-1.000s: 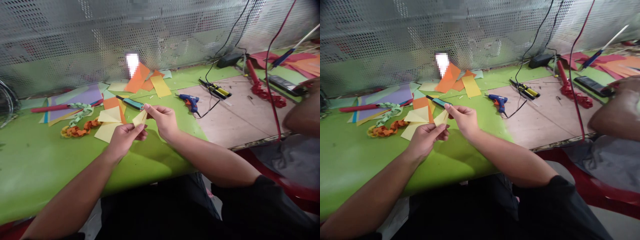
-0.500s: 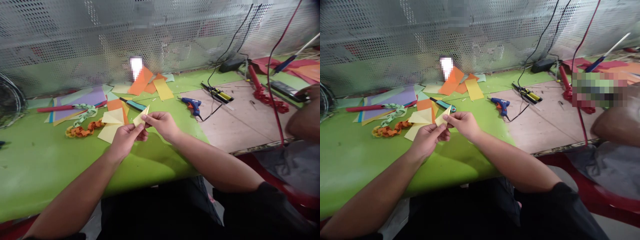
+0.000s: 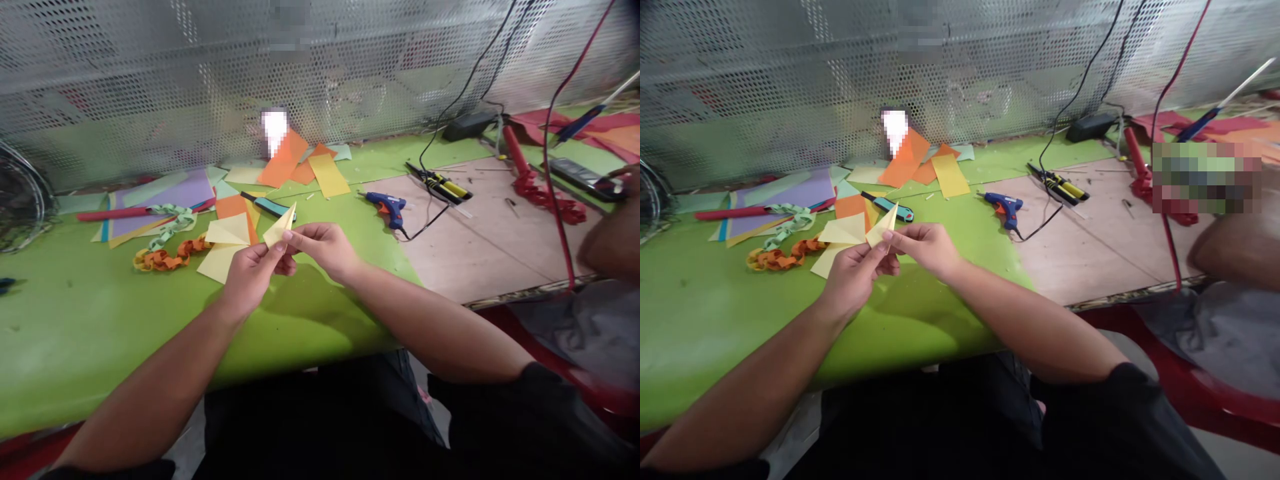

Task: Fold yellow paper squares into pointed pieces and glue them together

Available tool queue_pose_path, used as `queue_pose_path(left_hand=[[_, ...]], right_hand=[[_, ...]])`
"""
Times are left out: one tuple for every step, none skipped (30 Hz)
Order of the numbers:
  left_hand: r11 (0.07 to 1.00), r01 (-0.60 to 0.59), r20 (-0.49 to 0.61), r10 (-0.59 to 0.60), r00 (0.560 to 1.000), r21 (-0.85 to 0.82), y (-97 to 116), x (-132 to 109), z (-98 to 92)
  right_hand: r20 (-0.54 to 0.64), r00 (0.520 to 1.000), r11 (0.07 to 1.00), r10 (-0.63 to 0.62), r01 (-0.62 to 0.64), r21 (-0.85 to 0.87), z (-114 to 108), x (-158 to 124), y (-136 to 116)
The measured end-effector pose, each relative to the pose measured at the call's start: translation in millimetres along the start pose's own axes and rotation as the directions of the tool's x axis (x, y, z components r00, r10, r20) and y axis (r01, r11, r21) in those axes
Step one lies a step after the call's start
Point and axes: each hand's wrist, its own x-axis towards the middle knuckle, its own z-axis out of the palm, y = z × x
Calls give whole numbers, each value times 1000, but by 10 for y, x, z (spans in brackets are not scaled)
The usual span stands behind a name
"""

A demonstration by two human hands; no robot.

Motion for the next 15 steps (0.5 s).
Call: queue_pose_path(left_hand=[[1000, -6, 1, 6, 1000, 10, 7, 0, -4], [1000, -9, 5, 9, 1000, 19, 12, 0, -6], [1000, -9, 8, 9, 1000, 22, 16, 0, -7], [1000, -6, 11, 6, 1000, 17, 17, 0, -5], [1000, -3, 14, 3, 1000, 2, 17, 2, -2], [1000, 4, 16, -3, 1000, -20, 14, 5, 3], [999, 14, 20, -13, 1000, -45, 10, 10, 7], [997, 28, 26, -27, 999, -67, 6, 17, 10], [996, 45, 31, -43, 999, -83, 2, 24, 12], [994, 61, 35, -58, 998, -91, -1, 32, 12], [993, 74, 36, -71, 997, -93, -3, 39, 11], [992, 84, 33, -81, 996, -92, -5, 45, 8], [992, 91, 29, -88, 996, -92, -6, 50, 5], [991, 95, 22, -93, 995, -92, -6, 53, 1], [991, 98, 17, -97, 995, -93, -8, 55, -2]], right_hand=[[20, 1000, 1000, -2, 2, 4, -4, -1, 5], [24, 1000, 1000, -12, 12, 9, -4, -2, 10], [21, 999, 1000, -24, 24, 20, 0, -3, 14], [21, 999, 999, -34, 33, 37, 7, -4, 17], [28, 999, 998, -40, 39, 58, 17, -6, 18], [39, 998, 996, -46, 43, 76, 27, -7, 19], [41, 998, 995, -53, 50, 82, 35, -8, 18], [24, 998, 995, -62, 60, 76, 40, -8, 18], [-7, 997, 996, -71, 72, 59, 42, -7, 17], [-44, 996, 996, -80, 81, 38, 40, -7, 16], [-75, 994, 996, -85, 87, 17, 36, -6, 15], [-92, 992, 996, -88, 88, 0, 30, -6, 13], [-93, 992, 996, -88, 87, -13, 24, -7, 10], [-85, 992, 996, -88, 87, -23, 20, -9, 6], [-81, 993, 996, -90, 87, -35, 19, -13, 1]])
